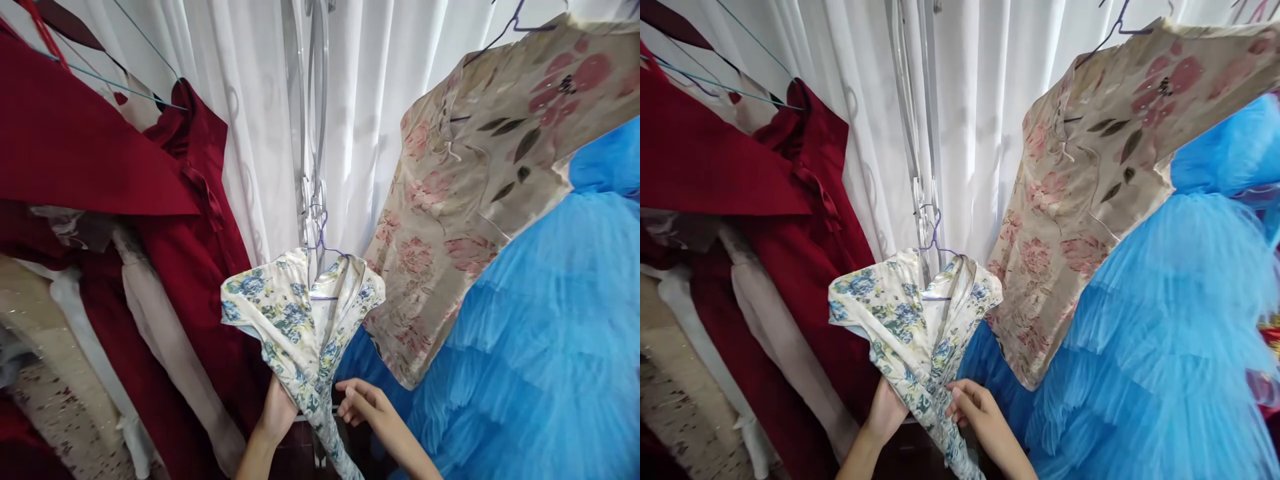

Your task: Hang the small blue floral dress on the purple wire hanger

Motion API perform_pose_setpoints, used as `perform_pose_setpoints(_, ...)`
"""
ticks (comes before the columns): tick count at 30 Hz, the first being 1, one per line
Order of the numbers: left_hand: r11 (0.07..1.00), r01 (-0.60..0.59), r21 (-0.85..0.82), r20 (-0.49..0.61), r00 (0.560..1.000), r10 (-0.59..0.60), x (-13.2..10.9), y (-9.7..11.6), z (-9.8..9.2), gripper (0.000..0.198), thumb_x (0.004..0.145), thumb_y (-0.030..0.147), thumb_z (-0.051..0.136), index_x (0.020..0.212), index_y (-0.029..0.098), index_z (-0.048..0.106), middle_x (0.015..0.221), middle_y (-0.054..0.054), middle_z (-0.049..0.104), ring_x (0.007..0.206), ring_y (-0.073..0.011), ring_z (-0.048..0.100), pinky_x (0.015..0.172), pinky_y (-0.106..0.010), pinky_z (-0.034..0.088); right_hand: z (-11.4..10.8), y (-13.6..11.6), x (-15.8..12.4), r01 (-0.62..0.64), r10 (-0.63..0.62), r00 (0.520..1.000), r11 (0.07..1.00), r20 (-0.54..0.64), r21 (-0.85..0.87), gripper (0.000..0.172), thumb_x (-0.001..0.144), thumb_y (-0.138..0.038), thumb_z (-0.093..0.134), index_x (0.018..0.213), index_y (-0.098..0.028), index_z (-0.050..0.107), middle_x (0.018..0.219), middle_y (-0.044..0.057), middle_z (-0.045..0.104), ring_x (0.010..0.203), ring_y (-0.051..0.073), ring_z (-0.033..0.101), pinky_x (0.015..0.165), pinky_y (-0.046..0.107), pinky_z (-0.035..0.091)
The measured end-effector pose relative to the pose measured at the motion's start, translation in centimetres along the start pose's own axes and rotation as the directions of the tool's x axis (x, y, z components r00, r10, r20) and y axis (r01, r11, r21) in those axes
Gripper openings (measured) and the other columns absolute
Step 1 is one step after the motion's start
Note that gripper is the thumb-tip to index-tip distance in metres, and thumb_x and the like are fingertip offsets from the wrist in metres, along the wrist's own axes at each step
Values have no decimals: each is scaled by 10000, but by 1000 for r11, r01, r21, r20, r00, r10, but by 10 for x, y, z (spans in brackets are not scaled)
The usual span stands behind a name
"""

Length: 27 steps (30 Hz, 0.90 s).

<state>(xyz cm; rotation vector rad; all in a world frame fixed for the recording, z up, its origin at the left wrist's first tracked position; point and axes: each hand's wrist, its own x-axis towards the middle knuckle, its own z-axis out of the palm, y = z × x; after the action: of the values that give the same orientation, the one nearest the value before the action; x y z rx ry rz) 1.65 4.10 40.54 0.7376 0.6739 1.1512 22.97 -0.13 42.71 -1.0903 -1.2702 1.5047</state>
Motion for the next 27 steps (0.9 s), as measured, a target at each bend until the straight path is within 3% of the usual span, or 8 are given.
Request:
perform_pose_setpoints(3,999,-1,-33,-84,996,-2,-21,-9,-8,858,730,879,507,1257,223,672,1380,-142,620,1380,-362,468,1134,-525,376,8,-8,24,47,-53,997,992,-50,-114,507,889,-674,549,925,-182,664,749,22,686,637,180,598,594,283,431)
perform_pose_setpoints(6,986,-69,149,-288,951,110,-34,-17,2,755,691,699,747,1261,211,668,1348,-128,648,1363,-362,492,1148,-495,372,22,-16,43,139,-143,990,945,8,-297,501,943,-623,487,708,-191,587,636,2,616,605,172,555,619,290,419)
perform_pose_setpoints(8,956,-82,281,-344,921,180,-37,-17,13,668,690,574,817,1221,188,690,1293,-128,683,1316,-358,542,1138,-470,391,31,-19,49,176,-176,984,917,34,-359,513,963,-590,464,630,-205,522,576,-3,582,593,174,546,646,299,412)
perform_pose_setpoints(14,928,-129,349,-273,934,232,-46,-17,26,552,789,555,742,1198,186,710,1252,-115,708,1258,-345,597,1108,-455,426,37,-12,33,222,-242,962,963,-129,-150,405,946,-596,509,792,-221,517,619,-17,562,585,179,517,589,287,393)
perform_pose_setpoints(21,939,-49,342,-304,939,160,-47,-37,9,547,803,547,733,1208,183,679,1299,-128,677,1323,-345,539,1128,-456,395,33,-7,27,228,-247,964,957,-93,-179,421,926,-608,548,777,-215,514,581,-44,475,539,153,432,538,268,318)
perform_pose_setpoints(23,928,-76,364,-316,928,200,-45,-34,6,530,827,539,704,1220,188,654,1298,-125,671,1319,-339,537,1121,-443,399,31,-7,27,204,-222,973,958,-69,-200,436,931,-610,534,753,-213,506,555,-42,485,515,147,429,526,268,313)
perform_pose_setpoints(25,890,-154,428,-387,859,335,-45,-30,5,501,875,519,646,1269,216,581,1318,-118,639,1313,-321,532,1112,-430,400,30,-8,24,170,-183,982,967,-54,-191,439,940,-600,522,737,-210,509,534,-31,514,499,147,446,522,269,323)
perform_pose_setpoints(27,793,-232,563,-453,715,532,-46,-27,5,488,910,485,605,1319,250,479,1356,-118,571,1311,-308,516,1108,-431,393,29,-9,20,144,-158,985,973,-67,-178,438,940,-587,529,727,-205,525,528,-14,554,495,150,471,522,271,334)
